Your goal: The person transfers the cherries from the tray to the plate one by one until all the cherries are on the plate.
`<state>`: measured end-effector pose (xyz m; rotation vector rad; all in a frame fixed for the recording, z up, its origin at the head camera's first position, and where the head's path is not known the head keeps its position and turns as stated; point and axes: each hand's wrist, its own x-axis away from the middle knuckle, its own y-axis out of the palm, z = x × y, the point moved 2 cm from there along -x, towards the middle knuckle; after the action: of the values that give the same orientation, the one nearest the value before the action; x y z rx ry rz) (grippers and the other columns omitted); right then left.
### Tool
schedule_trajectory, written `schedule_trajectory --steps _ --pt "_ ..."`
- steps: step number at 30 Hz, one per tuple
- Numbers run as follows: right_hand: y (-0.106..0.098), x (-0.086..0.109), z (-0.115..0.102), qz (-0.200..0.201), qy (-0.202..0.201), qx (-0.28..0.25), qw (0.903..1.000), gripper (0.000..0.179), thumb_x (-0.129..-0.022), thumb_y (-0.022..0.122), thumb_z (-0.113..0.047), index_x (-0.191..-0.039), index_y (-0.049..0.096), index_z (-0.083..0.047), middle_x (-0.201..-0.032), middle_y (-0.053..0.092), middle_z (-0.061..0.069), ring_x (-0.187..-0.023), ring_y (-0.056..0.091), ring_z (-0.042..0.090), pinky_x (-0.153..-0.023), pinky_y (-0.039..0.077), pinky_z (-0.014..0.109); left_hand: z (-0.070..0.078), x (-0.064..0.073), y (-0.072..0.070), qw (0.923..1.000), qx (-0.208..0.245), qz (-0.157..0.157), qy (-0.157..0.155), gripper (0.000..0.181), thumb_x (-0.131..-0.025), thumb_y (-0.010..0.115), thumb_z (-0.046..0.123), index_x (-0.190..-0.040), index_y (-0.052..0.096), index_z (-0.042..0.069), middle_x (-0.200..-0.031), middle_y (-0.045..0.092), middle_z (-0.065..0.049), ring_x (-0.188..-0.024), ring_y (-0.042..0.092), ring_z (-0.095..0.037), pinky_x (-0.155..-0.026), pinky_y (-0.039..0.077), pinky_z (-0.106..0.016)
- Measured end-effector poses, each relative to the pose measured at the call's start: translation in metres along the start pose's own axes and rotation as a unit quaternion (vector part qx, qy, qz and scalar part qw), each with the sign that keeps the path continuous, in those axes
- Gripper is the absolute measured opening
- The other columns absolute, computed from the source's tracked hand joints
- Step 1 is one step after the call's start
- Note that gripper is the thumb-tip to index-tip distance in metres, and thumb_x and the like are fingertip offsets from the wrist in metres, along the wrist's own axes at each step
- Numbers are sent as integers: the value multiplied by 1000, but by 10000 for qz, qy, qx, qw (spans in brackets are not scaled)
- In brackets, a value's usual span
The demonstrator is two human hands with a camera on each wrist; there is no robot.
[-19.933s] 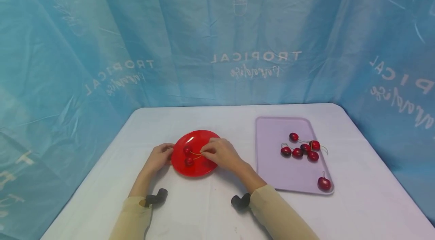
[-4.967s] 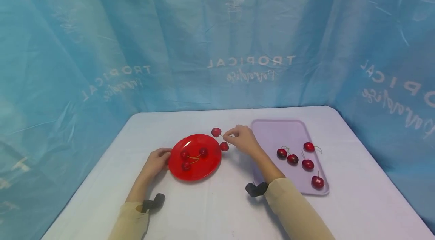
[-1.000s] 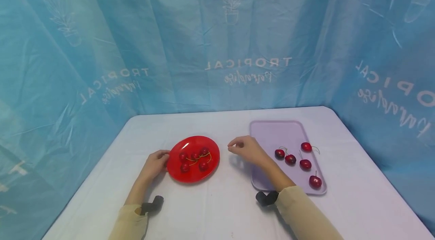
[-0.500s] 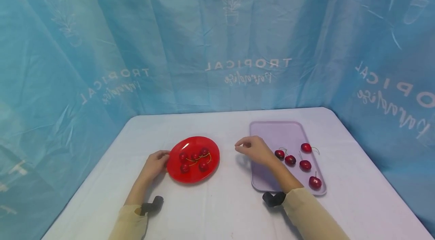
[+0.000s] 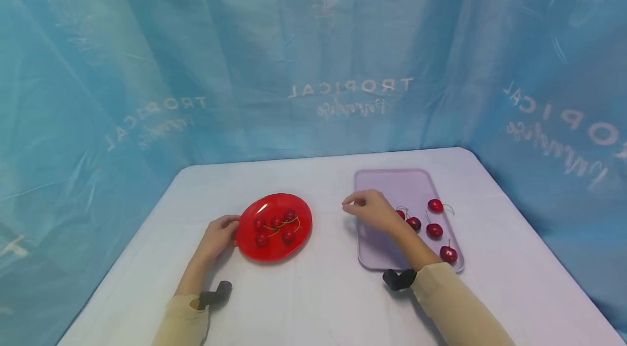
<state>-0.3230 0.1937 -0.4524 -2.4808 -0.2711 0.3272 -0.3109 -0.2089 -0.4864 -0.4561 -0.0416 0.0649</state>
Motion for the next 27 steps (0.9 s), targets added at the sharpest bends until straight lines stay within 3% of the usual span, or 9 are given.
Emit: schedule_trajectory --steps 8,19,27 --pt "-6 3 4 -70 15 75 9999 28 -88 69 -30 -105 73 -7 -79 58 2 -75 51 21 -59 43 31 2 1 0 10000 61 -24 -23 32 -98 48 15 -123 58 -2 -96 64 -14 -66 62 -19 -62 55 -30" --pt "-18 8 15 129 16 187 9997 26 -88 70 -27 -107 73 -9 -76 55 3 -72 48 21 -56 40 29 -1 2 -1 10000 73 -48 -37 31 -99 48 13 -123 58 -2 -99 63 -15 -68 62 -20 -62 55 -31" --pt "-28 12 23 217 70 398 9989 35 -88 69 -37 -109 73 -9 -84 59 1 -78 49 20 -61 41 30 1 2 1 10000 70 7 -7 30 -99 49 15 -122 59 -1 -98 63 -14 -69 61 -20 -63 55 -31"
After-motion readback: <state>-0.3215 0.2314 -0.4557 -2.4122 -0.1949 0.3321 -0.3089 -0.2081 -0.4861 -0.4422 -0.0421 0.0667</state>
